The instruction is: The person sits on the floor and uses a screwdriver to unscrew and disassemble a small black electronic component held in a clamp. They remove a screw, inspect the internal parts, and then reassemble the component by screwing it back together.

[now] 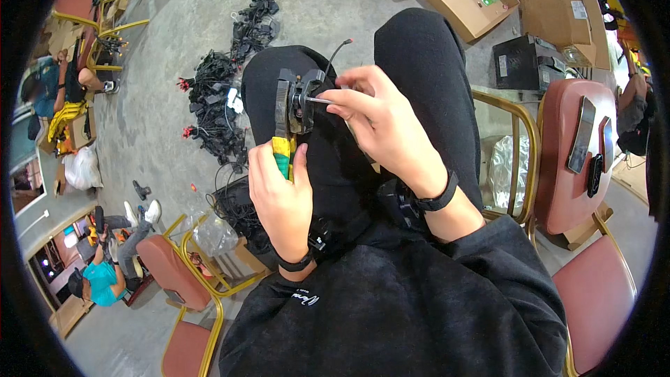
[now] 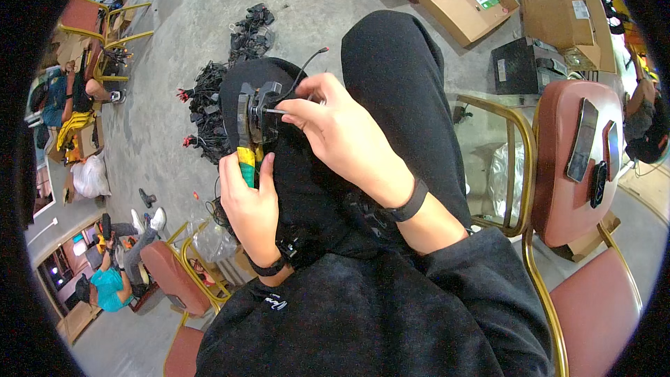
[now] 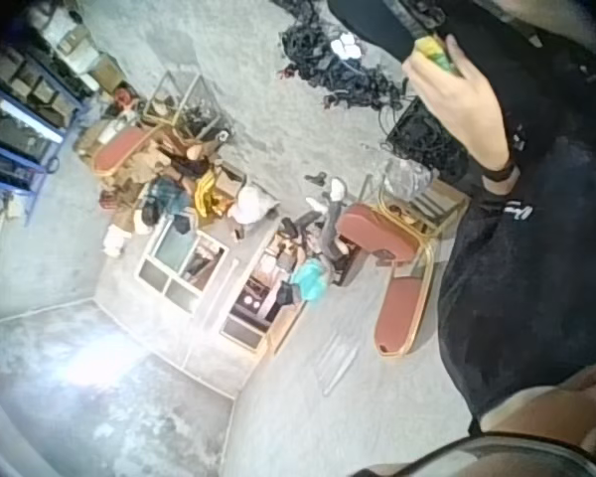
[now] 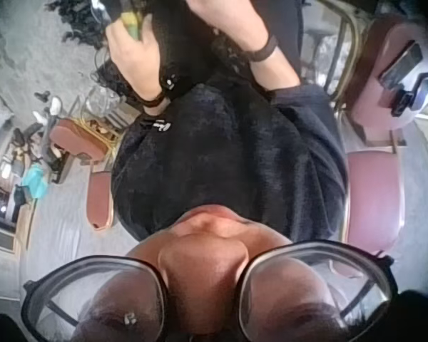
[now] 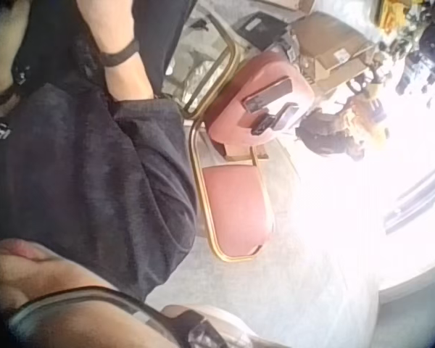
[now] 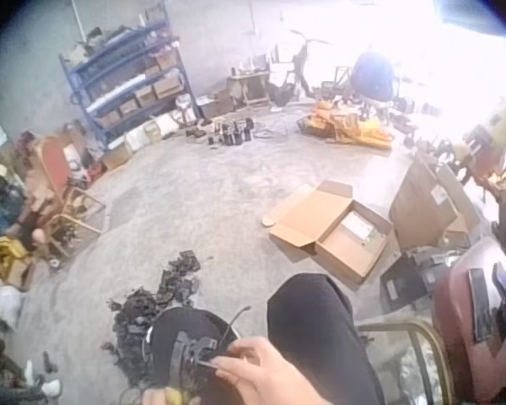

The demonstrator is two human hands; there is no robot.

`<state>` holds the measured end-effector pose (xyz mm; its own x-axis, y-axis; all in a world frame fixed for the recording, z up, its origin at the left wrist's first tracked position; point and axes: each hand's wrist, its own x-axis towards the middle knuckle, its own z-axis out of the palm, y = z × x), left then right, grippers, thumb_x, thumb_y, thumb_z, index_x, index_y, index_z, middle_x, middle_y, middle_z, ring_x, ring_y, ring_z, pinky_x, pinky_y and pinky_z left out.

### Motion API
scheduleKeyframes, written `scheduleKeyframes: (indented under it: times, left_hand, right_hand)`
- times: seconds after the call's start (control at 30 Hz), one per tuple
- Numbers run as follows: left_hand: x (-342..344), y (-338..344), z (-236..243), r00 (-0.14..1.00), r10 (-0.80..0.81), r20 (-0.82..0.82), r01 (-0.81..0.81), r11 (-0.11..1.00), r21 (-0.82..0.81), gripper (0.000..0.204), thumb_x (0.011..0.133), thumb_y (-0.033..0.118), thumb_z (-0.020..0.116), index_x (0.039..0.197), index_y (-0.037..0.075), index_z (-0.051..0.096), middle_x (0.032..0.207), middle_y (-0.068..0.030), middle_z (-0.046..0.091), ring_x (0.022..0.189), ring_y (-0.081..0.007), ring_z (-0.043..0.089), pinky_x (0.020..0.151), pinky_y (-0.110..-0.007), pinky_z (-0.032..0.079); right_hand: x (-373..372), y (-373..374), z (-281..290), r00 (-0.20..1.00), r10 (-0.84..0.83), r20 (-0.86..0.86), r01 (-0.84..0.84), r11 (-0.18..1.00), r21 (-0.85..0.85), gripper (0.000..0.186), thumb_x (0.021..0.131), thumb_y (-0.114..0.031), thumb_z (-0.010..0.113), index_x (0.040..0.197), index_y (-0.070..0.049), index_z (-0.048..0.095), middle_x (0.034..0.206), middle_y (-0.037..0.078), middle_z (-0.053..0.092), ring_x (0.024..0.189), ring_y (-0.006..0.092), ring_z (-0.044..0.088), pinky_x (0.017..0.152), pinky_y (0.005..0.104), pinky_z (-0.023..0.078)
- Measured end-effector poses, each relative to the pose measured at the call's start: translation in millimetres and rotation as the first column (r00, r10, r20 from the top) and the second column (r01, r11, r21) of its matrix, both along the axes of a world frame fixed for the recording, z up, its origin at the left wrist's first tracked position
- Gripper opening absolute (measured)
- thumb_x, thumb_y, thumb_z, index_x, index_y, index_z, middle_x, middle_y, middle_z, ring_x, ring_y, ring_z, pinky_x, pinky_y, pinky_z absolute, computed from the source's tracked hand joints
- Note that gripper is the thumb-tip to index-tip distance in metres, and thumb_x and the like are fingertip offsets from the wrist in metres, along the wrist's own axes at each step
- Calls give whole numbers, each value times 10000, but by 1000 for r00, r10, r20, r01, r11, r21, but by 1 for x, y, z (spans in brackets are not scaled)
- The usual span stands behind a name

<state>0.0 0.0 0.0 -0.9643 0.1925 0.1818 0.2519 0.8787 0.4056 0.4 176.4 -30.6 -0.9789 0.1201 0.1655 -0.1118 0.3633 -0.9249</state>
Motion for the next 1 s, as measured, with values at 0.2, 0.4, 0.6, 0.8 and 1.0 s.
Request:
scheduleKeyframes:
  times: [0.2, 0.4, 0.6, 0.8, 1.0]
  left_hand:
    - [-1, -2, 5, 1000, 11, 28, -12, 1000, 14, 320, 866, 185, 731, 1010, -12, 525, 910, -174, 541, 849, -403, 575, 736, -451, 451]
    - [-2, -2, 4, 999, -11, 38, 10, 999, 33, 323, 867, 191, 733, 1010, -11, 526, 903, -177, 538, 839, -406, 573, 726, -450, 450]
    - [-1, -2, 3, 999, -10, 36, 8, 999, 43, 328, 872, 196, 727, 1021, -15, 525, 905, -181, 531, 835, -410, 567, 724, -451, 448]
    - [-1, -1, 2, 999, -16, 28, 14, 999, 50, 318, 875, 186, 720, 1026, -15, 525, 914, -179, 532, 839, -404, 569, 731, -447, 451]
    - [0, -1, 0, 1000, -15, 21, 14, 999, 49, 301, 876, 164, 712, 1029, -15, 525, 917, -178, 534, 843, -399, 570, 742, -446, 453]
  right_hand:
    - [-3, -4, 0, 980, -49, -194, 68, 993, 95, 252, 826, -28, 709, 1073, -76, 719, 1224, 183, 537, 1120, 352, 588, 955, 390, 497]
    - [-1, -2, -1, 990, -56, -129, 51, 998, -37, 166, 863, -81, 693, 1024, -42, 709, 1108, 166, 597, 927, 296, 633, 785, 351, 526]
    - [2, 5, 14, 972, 83, 221, 5, 928, -372, 241, 1013, -180, 542, 987, 2, 698, 640, -5, 606, 592, 48, 582, 556, 216, 481]
    - [1, 2, 20, 900, 229, 372, 17, 832, -554, 263, 1028, -206, 516, 1001, -3, 682, 614, 15, 608, 482, 47, 542, 458, 201, 428]
    - [0, 2, 19, 856, 346, 384, 45, 690, -722, 278, 1038, -206, 494, 1038, 16, 662, 623, 40, 626, 475, 84, 596, 447, 204, 465]
